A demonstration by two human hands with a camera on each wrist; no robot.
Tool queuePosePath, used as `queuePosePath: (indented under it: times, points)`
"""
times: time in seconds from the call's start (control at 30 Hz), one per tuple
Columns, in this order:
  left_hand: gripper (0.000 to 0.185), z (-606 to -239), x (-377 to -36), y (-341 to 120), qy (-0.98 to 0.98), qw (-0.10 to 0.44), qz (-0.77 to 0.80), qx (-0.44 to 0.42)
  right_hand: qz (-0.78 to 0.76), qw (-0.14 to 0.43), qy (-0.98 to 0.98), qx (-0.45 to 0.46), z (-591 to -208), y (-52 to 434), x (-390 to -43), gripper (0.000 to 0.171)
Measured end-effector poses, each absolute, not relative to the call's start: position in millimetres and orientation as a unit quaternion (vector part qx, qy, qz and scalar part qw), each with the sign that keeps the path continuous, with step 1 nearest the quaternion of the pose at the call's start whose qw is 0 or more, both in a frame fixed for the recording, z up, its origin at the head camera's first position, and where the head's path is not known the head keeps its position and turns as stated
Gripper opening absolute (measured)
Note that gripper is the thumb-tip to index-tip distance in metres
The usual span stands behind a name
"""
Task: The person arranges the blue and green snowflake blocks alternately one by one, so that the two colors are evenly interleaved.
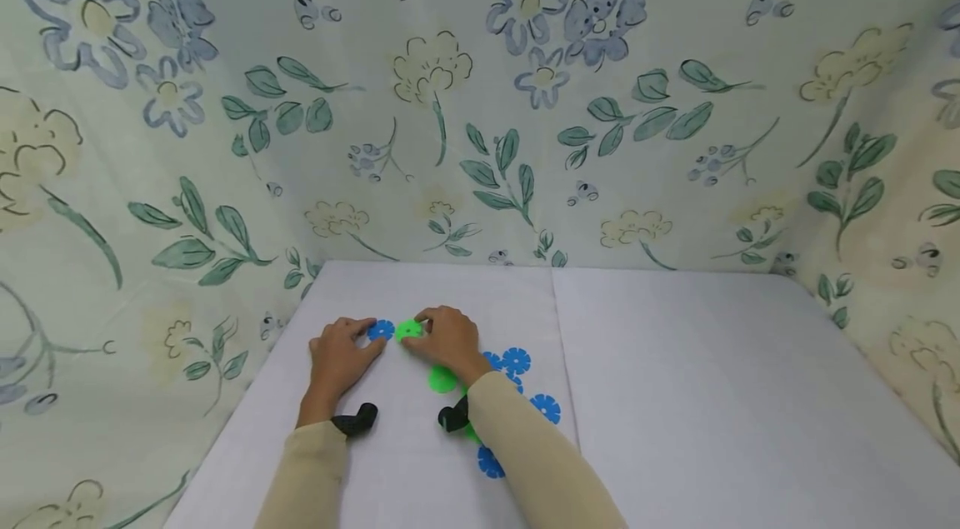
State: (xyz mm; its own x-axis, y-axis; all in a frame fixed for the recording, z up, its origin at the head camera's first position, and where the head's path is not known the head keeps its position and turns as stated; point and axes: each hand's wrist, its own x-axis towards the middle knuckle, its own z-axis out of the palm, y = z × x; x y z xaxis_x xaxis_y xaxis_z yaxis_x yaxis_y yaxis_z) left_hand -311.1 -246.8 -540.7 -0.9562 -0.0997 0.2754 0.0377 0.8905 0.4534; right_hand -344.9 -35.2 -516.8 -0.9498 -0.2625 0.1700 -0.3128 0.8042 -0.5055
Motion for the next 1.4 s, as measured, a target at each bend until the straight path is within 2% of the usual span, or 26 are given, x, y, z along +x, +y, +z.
queuePosePath:
  times: [0.8, 1.2, 1.4]
  points:
    - [0.051, -545.1, -315.9, -246.9, -0.958, 0.147, -0.245, 0.017, 0.233, 0.049, -0.958, 0.157, -520.9, -35.5, -347.7, 0.051]
    - [0.051, -548.2, -315.9, -246.7, -0.957, 0.152, -0.245, 0.018, 0.240, 0.029, -0.956, 0.165, -517.9, -33.8, -347.0, 0.054]
    - [0.051, -548.4, -314.5, -247.3, -0.958, 0.146, -0.244, 0.023, 0.246, 0.013, -0.954, 0.171, -513.1, -33.0, -345.3, 0.060]
